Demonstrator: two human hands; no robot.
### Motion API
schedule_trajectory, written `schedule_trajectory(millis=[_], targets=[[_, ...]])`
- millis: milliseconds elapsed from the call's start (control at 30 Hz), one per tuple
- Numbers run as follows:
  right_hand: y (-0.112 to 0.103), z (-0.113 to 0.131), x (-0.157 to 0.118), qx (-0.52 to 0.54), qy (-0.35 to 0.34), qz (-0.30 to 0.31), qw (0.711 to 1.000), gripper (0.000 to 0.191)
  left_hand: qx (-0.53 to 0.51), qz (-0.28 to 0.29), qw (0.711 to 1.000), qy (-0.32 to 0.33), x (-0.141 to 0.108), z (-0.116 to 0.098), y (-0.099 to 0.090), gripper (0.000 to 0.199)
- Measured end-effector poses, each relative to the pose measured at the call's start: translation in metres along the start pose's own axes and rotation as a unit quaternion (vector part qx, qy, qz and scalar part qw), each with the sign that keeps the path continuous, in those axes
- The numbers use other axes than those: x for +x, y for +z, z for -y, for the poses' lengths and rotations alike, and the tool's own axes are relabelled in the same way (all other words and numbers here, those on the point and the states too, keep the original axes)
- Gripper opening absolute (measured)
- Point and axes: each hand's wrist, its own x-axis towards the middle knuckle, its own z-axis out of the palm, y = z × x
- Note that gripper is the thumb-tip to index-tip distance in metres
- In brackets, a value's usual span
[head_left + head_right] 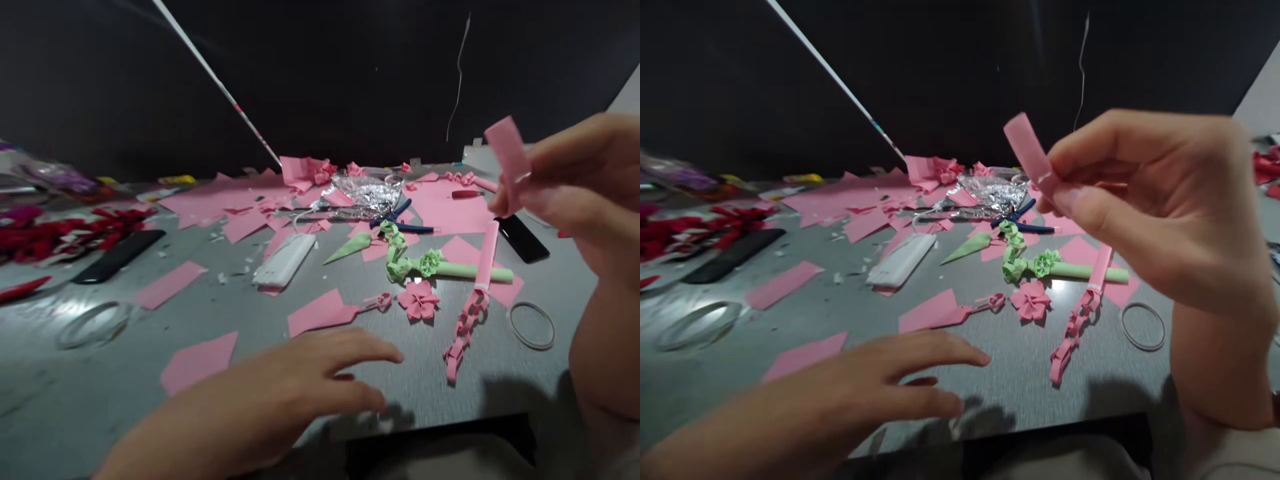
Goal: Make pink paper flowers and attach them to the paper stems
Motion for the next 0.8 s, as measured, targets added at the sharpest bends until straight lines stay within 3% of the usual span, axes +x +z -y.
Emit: schedule_trajectory(millis=[67,167,267,367,433,567,667,800], targets=[[-0.002,0.000,-0.005,0.009,0.034,0.006,0.999,0.016,-0.001,0.016,1.000,-0.005,-0.019,0.009,0.017,0.047],[-0.004,-0.013,-0.015,0.010,0.048,0.041,0.998,0.016,-0.035,-0.076,0.995,-0.052,-0.031,0.028,0.037,0.026],[-0.005,-0.033,-0.037,0.023,0.050,0.075,0.996,0.014,-0.028,-0.164,0.978,-0.129,-0.028,0.052,0.055,0.009],[-0.002,-0.051,-0.071,0.091,0.084,0.083,0.989,0.015,0.064,-0.219,0.951,-0.208,-0.020,0.075,0.070,0.018],[0.004,-0.059,-0.097,0.137,0.115,0.065,0.982,0.014,0.109,-0.236,0.940,-0.223,-0.013,0.081,0.078,0.022],[0.020,-0.069,-0.148,0.207,0.199,0.077,0.955,0.008,0.082,-0.240,0.954,-0.158,-0.001,0.060,0.093,0.014],[0.029,-0.075,-0.175,0.242,0.225,0.122,0.936,0.007,-0.005,-0.179,0.979,-0.096,0.010,0.027,0.117,0.018],[0.036,-0.082,-0.191,0.236,0.242,0.177,0.924,0.008,-0.064,-0.111,0.986,-0.105,0.024,-0.002,0.155,0.018]])
